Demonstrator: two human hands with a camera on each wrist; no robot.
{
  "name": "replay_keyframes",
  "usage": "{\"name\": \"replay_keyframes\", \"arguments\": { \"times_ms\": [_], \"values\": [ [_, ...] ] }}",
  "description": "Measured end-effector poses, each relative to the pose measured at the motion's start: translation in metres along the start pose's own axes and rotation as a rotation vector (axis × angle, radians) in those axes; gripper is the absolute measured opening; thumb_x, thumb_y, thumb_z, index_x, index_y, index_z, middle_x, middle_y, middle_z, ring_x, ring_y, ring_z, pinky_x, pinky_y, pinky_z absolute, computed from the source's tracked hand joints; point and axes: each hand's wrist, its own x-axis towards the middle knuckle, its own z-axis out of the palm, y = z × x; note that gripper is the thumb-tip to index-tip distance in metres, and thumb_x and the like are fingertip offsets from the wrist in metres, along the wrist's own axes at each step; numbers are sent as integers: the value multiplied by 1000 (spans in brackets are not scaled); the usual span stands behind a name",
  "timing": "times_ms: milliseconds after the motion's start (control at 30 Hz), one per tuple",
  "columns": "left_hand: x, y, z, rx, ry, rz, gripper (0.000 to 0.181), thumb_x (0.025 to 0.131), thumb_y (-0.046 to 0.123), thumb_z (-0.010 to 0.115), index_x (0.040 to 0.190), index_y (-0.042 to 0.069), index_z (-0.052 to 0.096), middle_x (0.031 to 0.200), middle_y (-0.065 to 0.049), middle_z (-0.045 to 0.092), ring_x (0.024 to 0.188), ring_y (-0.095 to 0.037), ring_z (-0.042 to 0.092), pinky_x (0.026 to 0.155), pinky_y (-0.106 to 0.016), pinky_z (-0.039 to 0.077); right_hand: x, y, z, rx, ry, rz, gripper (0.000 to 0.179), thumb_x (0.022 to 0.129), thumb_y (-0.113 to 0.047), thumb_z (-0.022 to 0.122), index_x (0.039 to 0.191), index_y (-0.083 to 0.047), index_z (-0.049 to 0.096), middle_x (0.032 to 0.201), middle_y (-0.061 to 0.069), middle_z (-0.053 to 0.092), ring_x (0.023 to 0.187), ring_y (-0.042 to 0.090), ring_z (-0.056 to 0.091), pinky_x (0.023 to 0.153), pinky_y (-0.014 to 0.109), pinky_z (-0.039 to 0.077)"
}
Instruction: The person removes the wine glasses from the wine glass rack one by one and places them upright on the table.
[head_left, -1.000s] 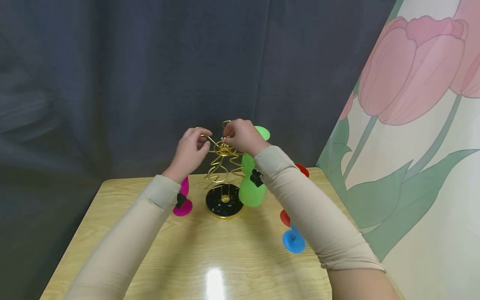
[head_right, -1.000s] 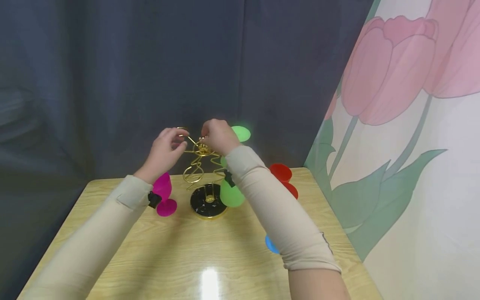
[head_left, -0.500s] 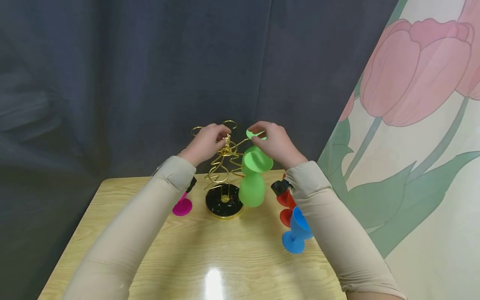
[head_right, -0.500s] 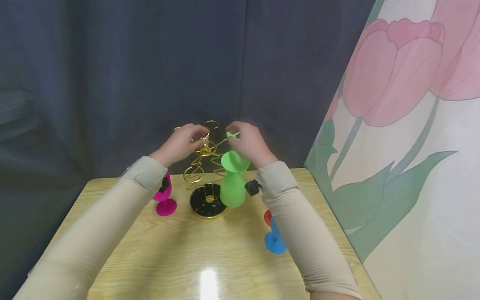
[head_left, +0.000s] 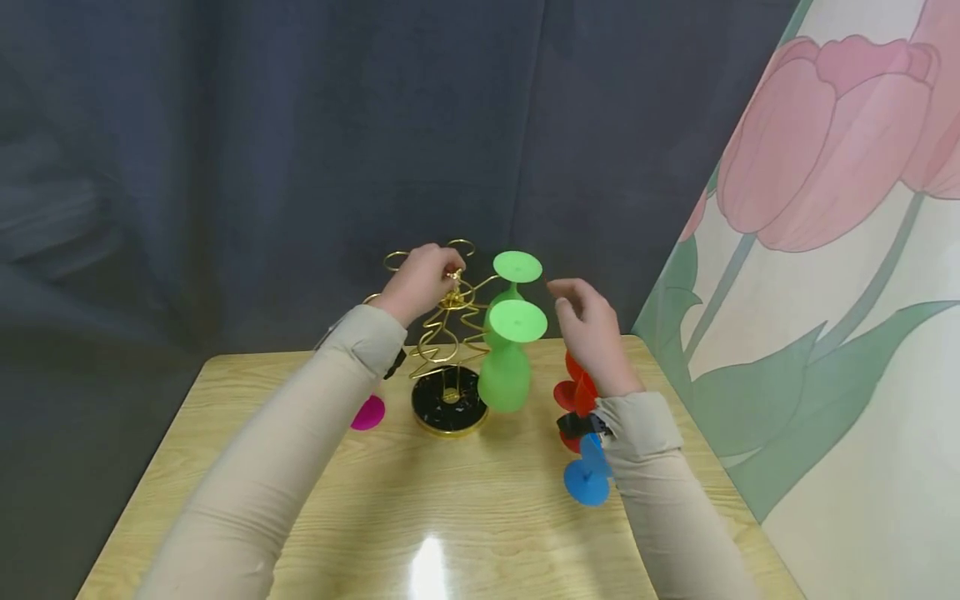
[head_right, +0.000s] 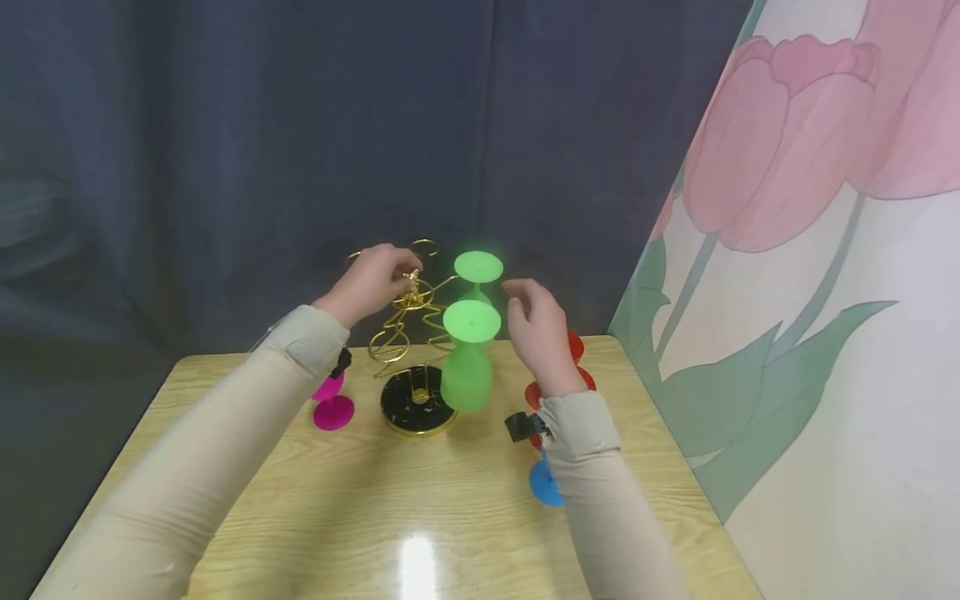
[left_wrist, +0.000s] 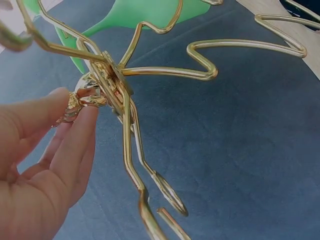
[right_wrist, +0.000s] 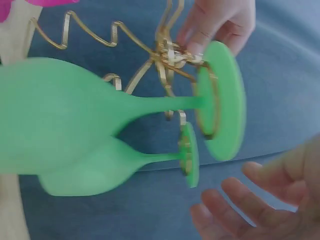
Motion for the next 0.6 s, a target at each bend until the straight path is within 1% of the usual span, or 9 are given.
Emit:
{"name": "replay_keyframes", "arguments": {
  "times_ms": [100, 233, 433, 500, 600],
  "values": [
    [0, 0, 1, -1, 5, -14, 27, 99, 0, 61, 126, -1, 67, 121, -19, 62, 113, -32, 58, 97, -41, 50, -12, 10, 7, 53, 13, 26, 36, 102, -3, 41, 133, 2, 58, 133, 21, 60, 116, 36, 59, 100, 46, 47],
    [2, 0, 3, -24, 12, -26, 27, 99, 1, 62, 125, 0, 67, 121, -19, 61, 112, -32, 59, 96, -41, 51, -25, 23, 16, 119, -17, 74, 39, 101, 3, 39, 138, 4, 51, 136, 23, 55, 116, 40, 59, 99, 47, 49],
    [2, 0, 6, -52, 30, -24, 26, 99, 1, 63, 125, 0, 67, 121, -19, 60, 112, -33, 60, 94, -41, 53, -42, 36, 26, 174, -75, 153, 41, 103, -2, 41, 144, 0, 44, 147, 20, 45, 129, 40, 53, 108, 52, 44],
    [2, 1, 6, -56, 29, -23, 26, 99, 1, 62, 125, 0, 67, 121, -19, 60, 113, -33, 60, 94, -41, 53, -46, 39, 29, 182, -81, 175, 42, 104, -4, 41, 146, -2, 43, 150, 18, 44, 131, 39, 51, 110, 53, 43],
    [1, 1, 7, -60, 25, -31, 26, 100, 2, 62, 125, 1, 66, 121, -18, 60, 113, -32, 60, 92, -40, 53, -52, 45, 34, 201, -80, 186, 41, 105, -8, 42, 147, -4, 42, 150, 16, 43, 133, 37, 49, 111, 53, 41]
  ]
}}
